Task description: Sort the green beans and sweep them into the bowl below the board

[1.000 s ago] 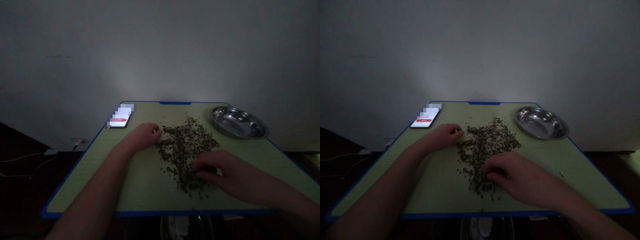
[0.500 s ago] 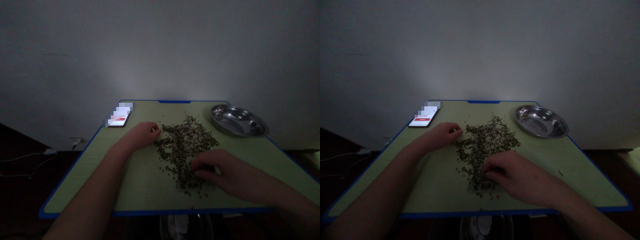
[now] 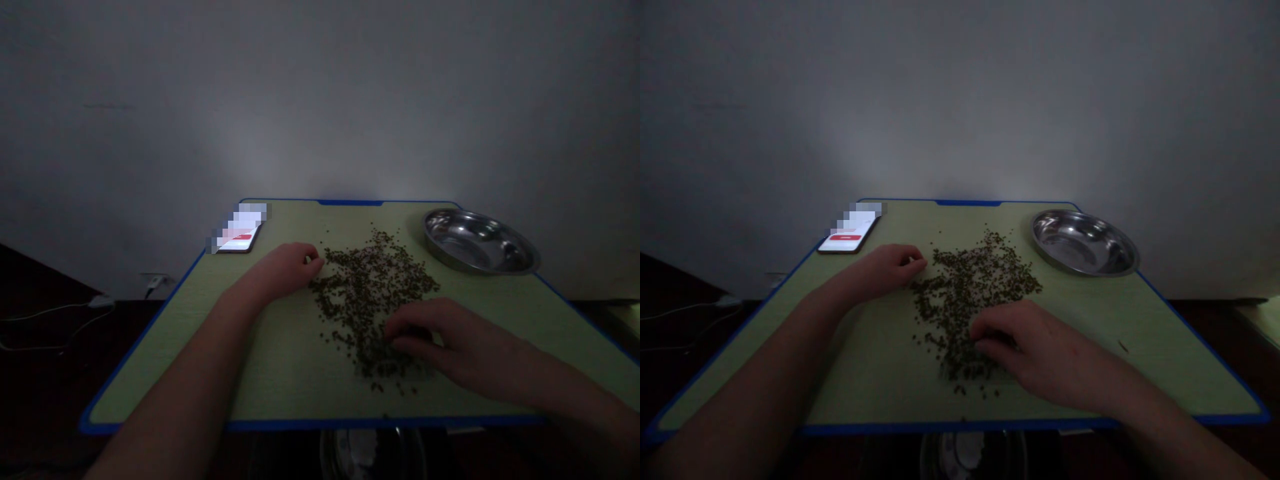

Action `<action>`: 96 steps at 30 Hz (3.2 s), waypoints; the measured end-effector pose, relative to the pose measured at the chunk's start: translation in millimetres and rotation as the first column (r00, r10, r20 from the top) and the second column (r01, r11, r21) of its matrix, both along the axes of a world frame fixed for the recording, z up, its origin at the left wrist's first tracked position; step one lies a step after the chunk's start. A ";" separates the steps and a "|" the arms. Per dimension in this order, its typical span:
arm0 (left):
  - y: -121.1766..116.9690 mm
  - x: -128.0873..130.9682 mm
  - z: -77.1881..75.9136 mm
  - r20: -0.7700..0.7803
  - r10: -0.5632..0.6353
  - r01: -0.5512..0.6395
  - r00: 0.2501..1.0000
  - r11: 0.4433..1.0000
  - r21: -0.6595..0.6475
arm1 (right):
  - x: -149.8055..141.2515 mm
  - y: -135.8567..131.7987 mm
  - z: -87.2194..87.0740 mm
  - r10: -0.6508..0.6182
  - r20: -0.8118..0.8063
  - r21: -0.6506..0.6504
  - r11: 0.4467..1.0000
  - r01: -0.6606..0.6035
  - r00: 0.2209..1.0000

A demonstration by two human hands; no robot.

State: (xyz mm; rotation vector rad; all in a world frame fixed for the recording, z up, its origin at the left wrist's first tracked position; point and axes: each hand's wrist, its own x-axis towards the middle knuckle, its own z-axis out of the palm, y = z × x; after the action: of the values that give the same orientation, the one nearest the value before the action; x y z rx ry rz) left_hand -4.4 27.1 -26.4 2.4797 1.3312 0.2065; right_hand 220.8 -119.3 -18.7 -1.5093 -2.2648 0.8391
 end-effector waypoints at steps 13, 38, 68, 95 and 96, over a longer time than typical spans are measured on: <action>-1.5 1.2 2.4 -0.005 0.003 -0.004 1.000 1.000 -0.021 | 1.7 -4.6 -2.5 -0.030 0.011 0.022 0.999 0.030 0.999; -0.8 0.0 1.3 -0.014 -0.006 0.005 1.000 1.000 -0.023 | 22.9 -22.2 3.4 -0.076 0.084 0.215 0.975 0.056 0.994; -1.4 0.6 -0.2 -0.008 -0.009 0.009 1.000 1.000 -0.010 | 6.9 -10.4 -4.9 -0.060 0.058 0.111 0.992 0.053 0.997; -1.0 0.4 0.4 -0.014 -0.035 0.035 0.999 0.999 -0.005 | -1.5 4.1 -11.6 -0.067 0.064 0.119 0.991 0.059 0.996; -1.0 0.3 0.5 -0.014 -0.033 0.032 0.999 0.999 -0.004 | -1.5 6.0 -11.7 -0.070 0.069 0.123 0.991 0.061 0.995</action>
State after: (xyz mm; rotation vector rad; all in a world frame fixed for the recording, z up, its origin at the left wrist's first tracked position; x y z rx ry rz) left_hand -4.1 26.1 -25.9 2.5019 1.2946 0.1785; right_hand 219.3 -113.4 -30.4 -1.5740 -2.2597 0.6260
